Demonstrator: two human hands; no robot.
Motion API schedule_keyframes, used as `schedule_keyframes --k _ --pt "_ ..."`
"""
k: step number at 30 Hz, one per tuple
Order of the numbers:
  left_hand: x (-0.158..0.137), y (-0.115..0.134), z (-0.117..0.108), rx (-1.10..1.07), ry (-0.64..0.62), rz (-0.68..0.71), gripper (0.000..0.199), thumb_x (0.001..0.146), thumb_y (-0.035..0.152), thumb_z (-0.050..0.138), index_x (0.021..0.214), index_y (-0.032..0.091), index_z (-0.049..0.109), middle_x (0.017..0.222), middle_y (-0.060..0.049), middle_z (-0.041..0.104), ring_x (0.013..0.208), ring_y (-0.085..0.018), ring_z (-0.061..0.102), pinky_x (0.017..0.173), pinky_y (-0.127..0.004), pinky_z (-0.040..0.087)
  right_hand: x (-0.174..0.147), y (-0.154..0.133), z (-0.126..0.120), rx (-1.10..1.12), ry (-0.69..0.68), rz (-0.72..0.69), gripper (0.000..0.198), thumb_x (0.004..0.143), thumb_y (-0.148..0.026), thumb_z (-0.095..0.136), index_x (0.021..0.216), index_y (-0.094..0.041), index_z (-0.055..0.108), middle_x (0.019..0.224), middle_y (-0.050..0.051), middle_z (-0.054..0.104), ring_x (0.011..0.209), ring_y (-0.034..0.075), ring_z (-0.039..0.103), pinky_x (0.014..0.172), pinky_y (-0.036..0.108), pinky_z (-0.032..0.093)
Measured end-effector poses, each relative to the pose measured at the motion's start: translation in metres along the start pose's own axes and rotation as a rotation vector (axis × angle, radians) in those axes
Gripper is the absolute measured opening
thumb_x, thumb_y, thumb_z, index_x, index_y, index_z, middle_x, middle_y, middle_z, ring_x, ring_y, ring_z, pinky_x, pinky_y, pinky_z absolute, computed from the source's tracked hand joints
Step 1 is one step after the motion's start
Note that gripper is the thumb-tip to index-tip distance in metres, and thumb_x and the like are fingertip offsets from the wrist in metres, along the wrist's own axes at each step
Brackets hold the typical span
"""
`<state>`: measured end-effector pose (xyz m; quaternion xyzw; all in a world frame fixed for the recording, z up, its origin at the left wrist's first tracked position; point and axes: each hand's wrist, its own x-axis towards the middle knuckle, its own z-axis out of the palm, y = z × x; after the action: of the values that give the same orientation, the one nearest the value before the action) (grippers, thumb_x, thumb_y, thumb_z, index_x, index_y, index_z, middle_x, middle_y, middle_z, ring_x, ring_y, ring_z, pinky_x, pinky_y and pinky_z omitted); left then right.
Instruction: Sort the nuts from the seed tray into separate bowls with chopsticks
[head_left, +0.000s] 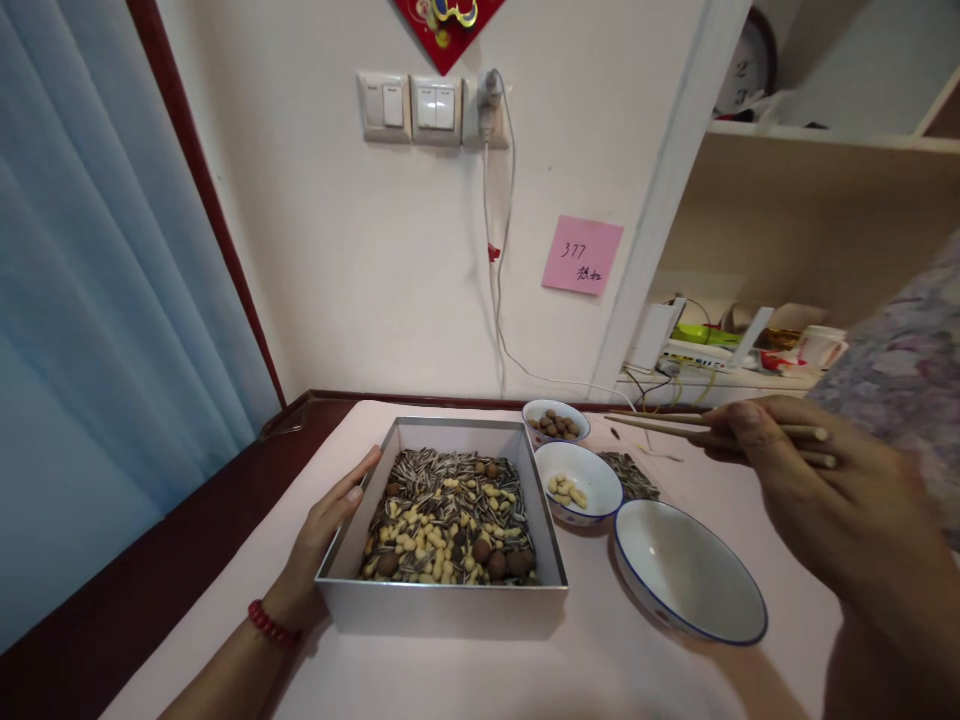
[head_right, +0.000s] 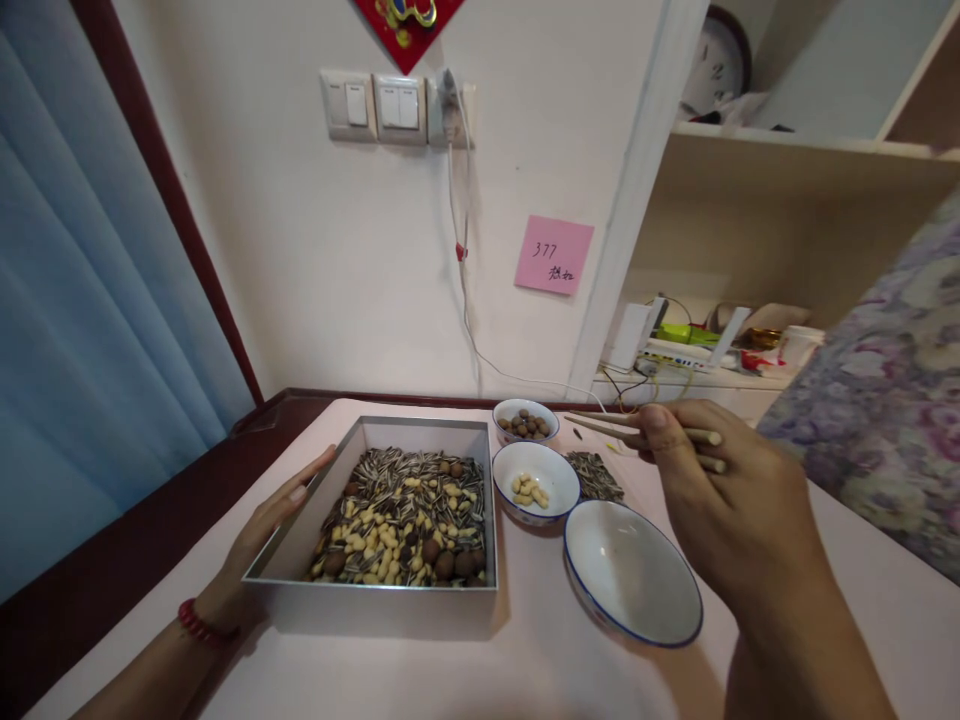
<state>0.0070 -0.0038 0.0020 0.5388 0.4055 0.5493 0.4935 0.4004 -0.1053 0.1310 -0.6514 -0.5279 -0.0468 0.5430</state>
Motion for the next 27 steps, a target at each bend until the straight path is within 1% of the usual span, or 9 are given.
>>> schedule_keyframes --k 4,7,9,12,14,16,20,24,27 --pt "0.0 0.001 0.0 0.01 -0.007 -0.003 0.057 0.088 0.051 0.064 0.139 0.027 0.059 0.159 -0.002 0.039 0.147 -0.034 0.032 0.121 -0.047 0.029 -0.007 -0.008 0.006 0.22 0.0 0.001 0.033 0.088 -0.062 0.059 0.09 -0.031 0.069 0.095 0.003 0.069 0.088 0.028 0.068 0.084 0.05 0.054" --pt "-0.002 0.004 0.002 -0.012 0.003 -0.014 0.057 0.088 0.051 0.064 0.14 0.027 0.059 0.158 -0.003 0.04 0.146 -0.034 0.035 0.12 -0.046 0.032 -0.017 -0.017 0.013 0.376 -0.1 -0.004 0.027 0.091 -0.055 0.06 0.092 -0.031 0.071 0.097 0.003 0.07 0.092 0.027 0.068 0.082 0.044 0.057" --pt "-0.003 0.006 0.005 -0.012 0.016 -0.011 0.057 0.086 0.051 0.066 0.138 0.027 0.061 0.157 -0.003 0.042 0.145 -0.035 0.037 0.119 -0.045 0.033 -0.022 -0.022 0.019 0.406 -0.208 -0.027 0.026 0.092 -0.053 0.059 0.093 -0.03 0.072 0.097 0.003 0.07 0.091 0.025 0.068 0.076 0.038 0.058" --pt "-0.004 0.007 0.006 -0.011 0.023 -0.004 0.056 0.085 0.052 0.067 0.136 0.026 0.063 0.155 -0.003 0.045 0.145 -0.033 0.037 0.12 -0.045 0.033 -0.029 -0.027 0.033 0.458 -0.451 -0.072 0.028 0.095 -0.05 0.055 0.092 -0.027 0.072 0.092 0.003 0.069 0.086 0.02 0.066 0.07 0.031 0.055" --pt "-0.004 0.006 0.006 -0.013 0.018 -0.004 0.056 0.086 0.052 0.066 0.136 0.026 0.063 0.155 -0.003 0.045 0.145 -0.032 0.037 0.12 -0.045 0.032 -0.033 -0.029 0.044 0.486 -0.623 -0.085 0.03 0.098 -0.048 0.051 0.09 -0.025 0.07 0.087 0.002 0.067 0.08 0.017 0.064 0.068 0.029 0.052" --pt "-0.004 0.005 0.005 -0.019 0.013 -0.009 0.056 0.087 0.052 0.066 0.136 0.026 0.062 0.156 -0.002 0.044 0.146 -0.033 0.037 0.12 -0.045 0.032 -0.038 -0.031 0.055 0.476 -0.733 -0.077 0.032 0.099 -0.048 0.049 0.088 -0.024 0.067 0.082 0.001 0.064 0.076 0.016 0.061 0.067 0.028 0.05" --pt "-0.003 0.003 0.004 -0.053 0.007 -0.02 0.055 0.085 0.05 0.068 0.135 0.027 0.064 0.157 -0.002 0.043 0.144 -0.034 0.038 0.118 -0.045 0.037 -0.047 -0.032 0.069 0.443 -0.794 -0.046 0.036 0.099 -0.051 0.047 0.086 -0.022 0.065 0.084 0.002 0.062 0.08 0.017 0.058 0.071 0.031 0.048" --pt "-0.003 0.003 0.005 -0.094 0.002 -0.036 0.051 0.085 0.047 0.069 0.132 0.028 0.066 0.154 -0.001 0.046 0.144 -0.033 0.04 0.116 -0.042 0.039 -0.051 -0.035 0.074 0.434 -0.834 -0.042 0.039 0.098 -0.054 0.046 0.083 -0.022 0.062 0.082 0.002 0.059 0.079 0.018 0.055 0.071 0.032 0.046" --pt "-0.005 0.003 0.005 -0.095 0.006 -0.039 0.049 0.086 0.048 0.068 0.131 0.03 0.066 0.154 0.001 0.046 0.144 -0.032 0.039 0.117 -0.043 0.038 -0.052 -0.037 0.076 0.429 -0.839 -0.042 0.04 0.099 -0.055 0.045 0.081 -0.022 0.06 0.08 0.001 0.057 0.077 0.017 0.053 0.07 0.032 0.043"
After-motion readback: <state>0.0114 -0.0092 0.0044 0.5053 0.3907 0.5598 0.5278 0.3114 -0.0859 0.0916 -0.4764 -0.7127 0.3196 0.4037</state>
